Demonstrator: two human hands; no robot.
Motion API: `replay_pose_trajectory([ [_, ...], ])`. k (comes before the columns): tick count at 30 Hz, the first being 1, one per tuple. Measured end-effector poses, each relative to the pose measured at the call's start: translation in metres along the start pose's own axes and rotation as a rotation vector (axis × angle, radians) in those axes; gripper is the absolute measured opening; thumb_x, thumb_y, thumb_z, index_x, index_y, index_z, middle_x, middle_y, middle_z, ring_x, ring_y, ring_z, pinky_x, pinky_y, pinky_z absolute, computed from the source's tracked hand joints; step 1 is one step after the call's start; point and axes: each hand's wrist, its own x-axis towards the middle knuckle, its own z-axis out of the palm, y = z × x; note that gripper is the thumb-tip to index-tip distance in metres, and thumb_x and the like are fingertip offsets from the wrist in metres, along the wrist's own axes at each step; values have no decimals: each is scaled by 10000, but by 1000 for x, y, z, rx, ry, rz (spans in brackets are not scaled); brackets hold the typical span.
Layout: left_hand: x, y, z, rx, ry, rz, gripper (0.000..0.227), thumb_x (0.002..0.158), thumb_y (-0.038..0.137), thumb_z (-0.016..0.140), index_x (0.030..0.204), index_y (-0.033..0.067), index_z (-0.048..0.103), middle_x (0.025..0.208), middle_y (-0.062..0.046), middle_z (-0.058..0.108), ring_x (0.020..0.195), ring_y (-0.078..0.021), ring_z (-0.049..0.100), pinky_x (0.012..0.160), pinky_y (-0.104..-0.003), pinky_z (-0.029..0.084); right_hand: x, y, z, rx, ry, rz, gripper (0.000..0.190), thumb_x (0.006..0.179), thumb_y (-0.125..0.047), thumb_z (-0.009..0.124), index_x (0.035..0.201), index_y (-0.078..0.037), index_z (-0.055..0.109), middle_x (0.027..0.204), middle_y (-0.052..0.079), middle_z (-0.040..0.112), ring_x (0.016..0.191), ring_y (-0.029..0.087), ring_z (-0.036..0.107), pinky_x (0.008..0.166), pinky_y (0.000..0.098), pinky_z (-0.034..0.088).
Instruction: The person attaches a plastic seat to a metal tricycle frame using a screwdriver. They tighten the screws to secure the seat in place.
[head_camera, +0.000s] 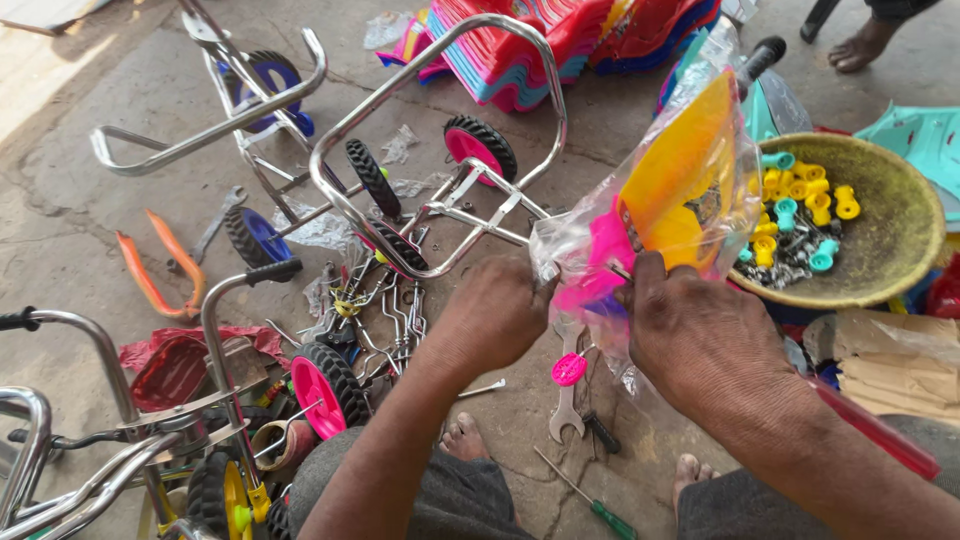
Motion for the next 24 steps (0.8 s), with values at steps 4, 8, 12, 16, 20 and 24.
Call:
replay_pose_trajectory([
  [4,2,-7,-7,-177,-73,-57,447,1005,399,496,968,-3,688,890,-231,694,916,-418,677,862,-529,498,-3,0,-2,42,40,-24,275,881,-152,585,1133,-41,581,915,216,715,856,380,749,693,492,613],
  [8,8,-14,-8,-440,-170,-183,440,986,374,561,870,-36,674,744,-144,674,657,-270,677,622,-438,556,0,1,2,178,27,-32,218,875,-150,591,1058,-33,591,890,200,725,863,373,756,737,497,607],
  [12,16,-20,2,-715,-191,-253,351,955,308,617,845,-20,677,666,-72,635,465,-134,560,429,-335,457,6,1,15,467,-21,6,198,930,-197,597,1028,-28,626,814,240,717,817,412,742,729,535,568],
  [16,7,-18,17,-594,-89,-104,460,1033,371,543,803,8,707,637,-51,609,477,-125,481,446,-334,405,5,-1,30,473,-63,-71,196,896,-118,577,1047,6,591,778,252,707,793,413,748,733,504,580],
  [20,-2,-16,16,-582,-61,-148,459,1018,363,556,744,28,709,596,-37,593,492,-131,491,474,-364,390,5,5,36,572,72,-338,206,948,-202,601,934,2,629,805,242,677,748,432,719,674,523,553],
  [24,-3,-15,23,-639,-2,-85,419,1010,381,549,771,64,684,625,11,613,534,-86,519,505,-333,432,1,14,41,715,156,-196,170,933,-168,572,987,-19,634,785,258,691,775,467,696,648,551,531],
])
